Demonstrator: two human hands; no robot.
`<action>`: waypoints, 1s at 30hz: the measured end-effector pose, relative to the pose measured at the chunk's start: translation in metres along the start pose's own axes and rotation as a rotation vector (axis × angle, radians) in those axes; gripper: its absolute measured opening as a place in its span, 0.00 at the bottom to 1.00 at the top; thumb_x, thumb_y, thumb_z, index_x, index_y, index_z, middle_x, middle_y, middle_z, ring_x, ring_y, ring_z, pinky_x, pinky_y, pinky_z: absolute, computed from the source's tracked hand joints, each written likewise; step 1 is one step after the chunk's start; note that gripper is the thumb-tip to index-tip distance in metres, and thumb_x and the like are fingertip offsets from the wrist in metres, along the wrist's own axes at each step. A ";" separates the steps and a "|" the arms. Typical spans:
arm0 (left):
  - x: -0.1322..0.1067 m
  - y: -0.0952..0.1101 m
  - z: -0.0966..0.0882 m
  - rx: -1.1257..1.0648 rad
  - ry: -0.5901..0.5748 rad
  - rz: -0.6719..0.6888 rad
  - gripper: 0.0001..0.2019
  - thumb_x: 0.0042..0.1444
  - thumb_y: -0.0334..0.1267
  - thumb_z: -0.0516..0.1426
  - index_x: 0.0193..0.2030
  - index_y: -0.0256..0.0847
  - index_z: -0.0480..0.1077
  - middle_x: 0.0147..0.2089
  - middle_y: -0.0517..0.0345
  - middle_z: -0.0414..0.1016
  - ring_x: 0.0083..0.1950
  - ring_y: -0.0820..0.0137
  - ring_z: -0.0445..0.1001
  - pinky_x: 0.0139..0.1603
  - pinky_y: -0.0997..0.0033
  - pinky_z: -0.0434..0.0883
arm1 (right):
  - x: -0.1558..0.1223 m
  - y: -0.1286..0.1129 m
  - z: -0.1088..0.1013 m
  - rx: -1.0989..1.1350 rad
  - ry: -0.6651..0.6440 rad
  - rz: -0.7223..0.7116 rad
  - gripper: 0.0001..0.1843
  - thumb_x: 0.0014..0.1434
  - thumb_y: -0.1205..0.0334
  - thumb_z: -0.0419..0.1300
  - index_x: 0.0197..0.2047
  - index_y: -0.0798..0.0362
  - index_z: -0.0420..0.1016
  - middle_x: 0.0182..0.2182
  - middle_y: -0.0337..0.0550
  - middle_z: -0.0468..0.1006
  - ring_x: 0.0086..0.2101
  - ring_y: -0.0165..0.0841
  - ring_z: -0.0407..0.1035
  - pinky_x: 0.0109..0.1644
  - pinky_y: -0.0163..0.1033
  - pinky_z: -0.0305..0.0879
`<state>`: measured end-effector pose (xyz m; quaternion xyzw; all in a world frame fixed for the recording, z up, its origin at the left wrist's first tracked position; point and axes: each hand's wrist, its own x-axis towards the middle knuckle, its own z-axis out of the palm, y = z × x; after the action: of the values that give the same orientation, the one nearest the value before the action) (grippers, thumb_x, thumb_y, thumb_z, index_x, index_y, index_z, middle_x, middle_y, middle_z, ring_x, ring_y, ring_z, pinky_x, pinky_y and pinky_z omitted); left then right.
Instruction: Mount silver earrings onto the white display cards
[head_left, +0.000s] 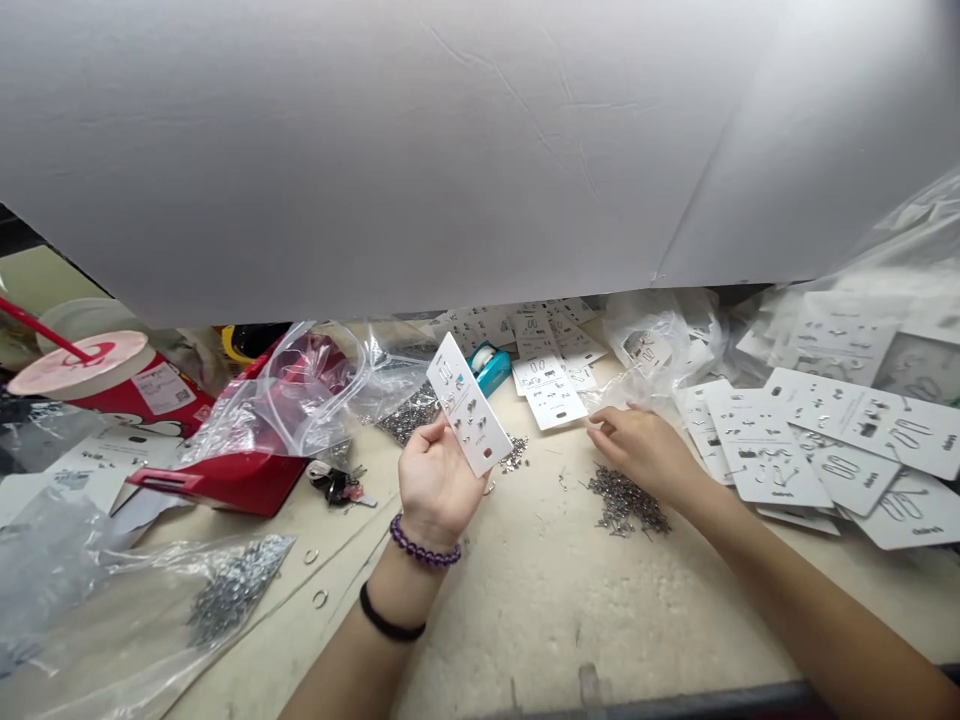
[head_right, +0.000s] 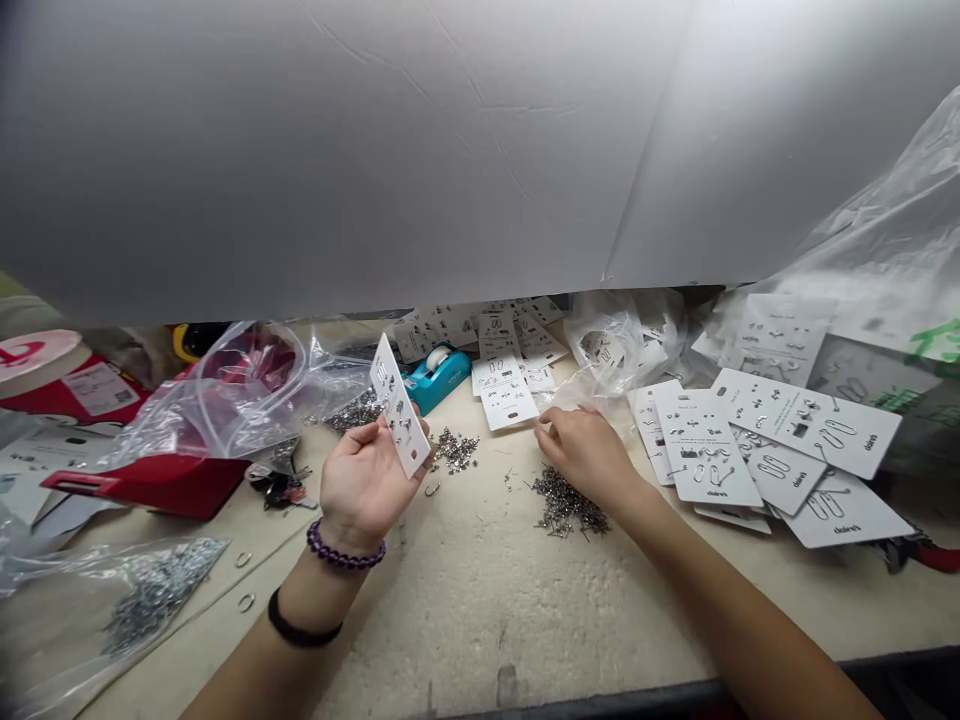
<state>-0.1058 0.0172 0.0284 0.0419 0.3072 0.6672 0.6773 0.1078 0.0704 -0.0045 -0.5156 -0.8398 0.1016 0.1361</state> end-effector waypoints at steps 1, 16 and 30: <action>0.002 0.000 -0.001 0.005 0.003 0.019 0.20 0.59 0.33 0.38 0.53 0.38 0.64 0.30 0.56 0.74 0.32 0.71 0.72 0.43 0.65 0.69 | 0.001 0.005 0.002 -0.010 0.024 -0.010 0.14 0.60 0.60 0.47 0.40 0.57 0.72 0.29 0.45 0.78 0.30 0.36 0.72 0.50 0.50 0.59; 0.005 -0.004 -0.002 0.147 -0.168 0.091 0.20 0.59 0.30 0.41 0.58 0.43 0.57 0.55 0.55 0.66 0.55 0.67 0.65 0.54 0.63 0.66 | -0.019 -0.029 0.012 0.078 -0.028 -0.155 0.10 0.59 0.64 0.51 0.36 0.54 0.72 0.31 0.42 0.76 0.30 0.32 0.69 0.29 0.36 0.62; 0.002 -0.005 0.002 0.253 -0.079 0.129 0.19 0.61 0.35 0.44 0.58 0.56 0.54 0.57 0.62 0.64 0.51 0.71 0.68 0.38 0.73 0.72 | -0.023 -0.025 0.009 0.083 -0.103 -0.418 0.10 0.60 0.64 0.51 0.38 0.54 0.73 0.31 0.43 0.73 0.30 0.30 0.67 0.28 0.33 0.59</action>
<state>-0.1002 0.0194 0.0267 0.1729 0.3586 0.6630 0.6339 0.0936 0.0378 -0.0082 -0.3185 -0.9293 0.1320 0.1324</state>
